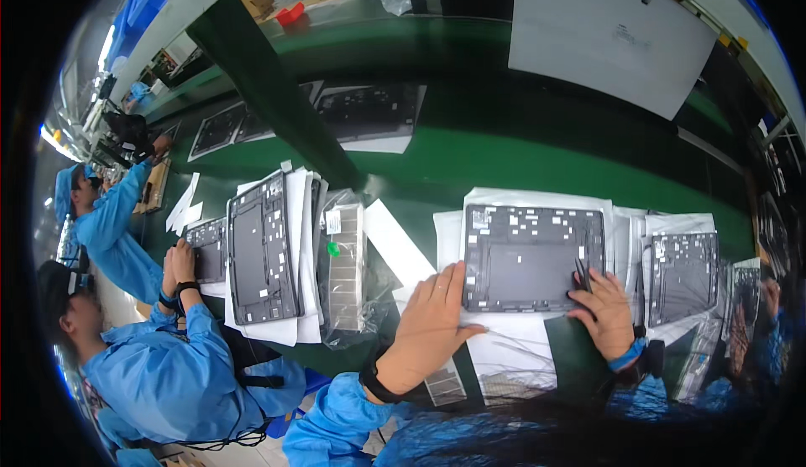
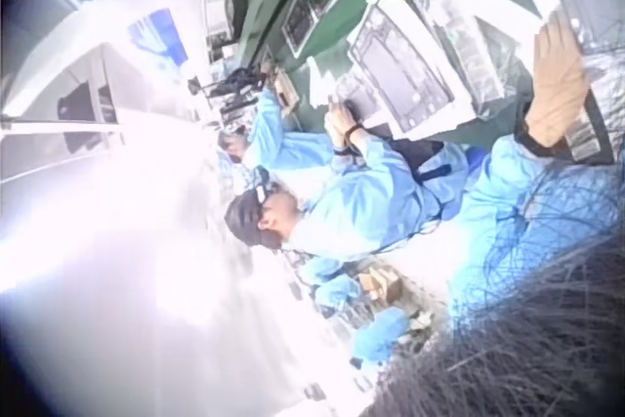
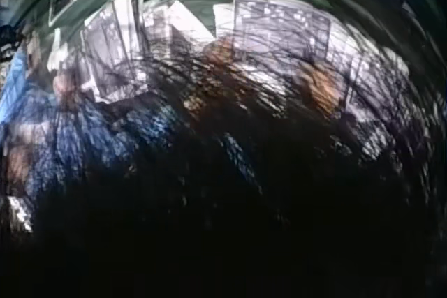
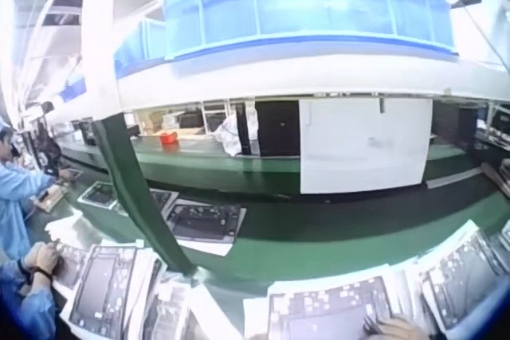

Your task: The recorder is assembling electronic panels on a production line, using a stylus and manual manipulation.

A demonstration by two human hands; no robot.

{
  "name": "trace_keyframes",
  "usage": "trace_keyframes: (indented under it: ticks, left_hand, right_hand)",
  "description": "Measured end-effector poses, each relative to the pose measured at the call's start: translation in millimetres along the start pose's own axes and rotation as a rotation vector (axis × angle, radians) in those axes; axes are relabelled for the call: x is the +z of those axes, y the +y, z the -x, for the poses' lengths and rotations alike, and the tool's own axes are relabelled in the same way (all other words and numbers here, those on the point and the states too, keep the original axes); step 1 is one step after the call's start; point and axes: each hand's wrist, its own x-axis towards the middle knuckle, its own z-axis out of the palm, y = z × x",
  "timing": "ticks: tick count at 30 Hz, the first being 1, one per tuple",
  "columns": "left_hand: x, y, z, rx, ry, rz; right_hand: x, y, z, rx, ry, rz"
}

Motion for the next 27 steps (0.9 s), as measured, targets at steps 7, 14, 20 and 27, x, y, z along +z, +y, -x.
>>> trace_keyframes:
  ticks: [7,14,20,27]
  left_hand:
    - [12,-24,-43,-0.198,0.054,0.38]
    - [2,-17,-58,-0.253,0.141,0.624]
    - [3,-5,-60,-0.318,0.101,0.751]
    - [16,-10,-92,-0.382,0.248,0.857]
  right_hand:
    - [7,1,-6,0.079,0.139,-0.115]
    - [7,-8,-4,0.11,0.165,-0.156]
    - [6,-5,-8,0.119,0.207,-0.215]
    - [10,15,21,0.354,0.749,-0.383]
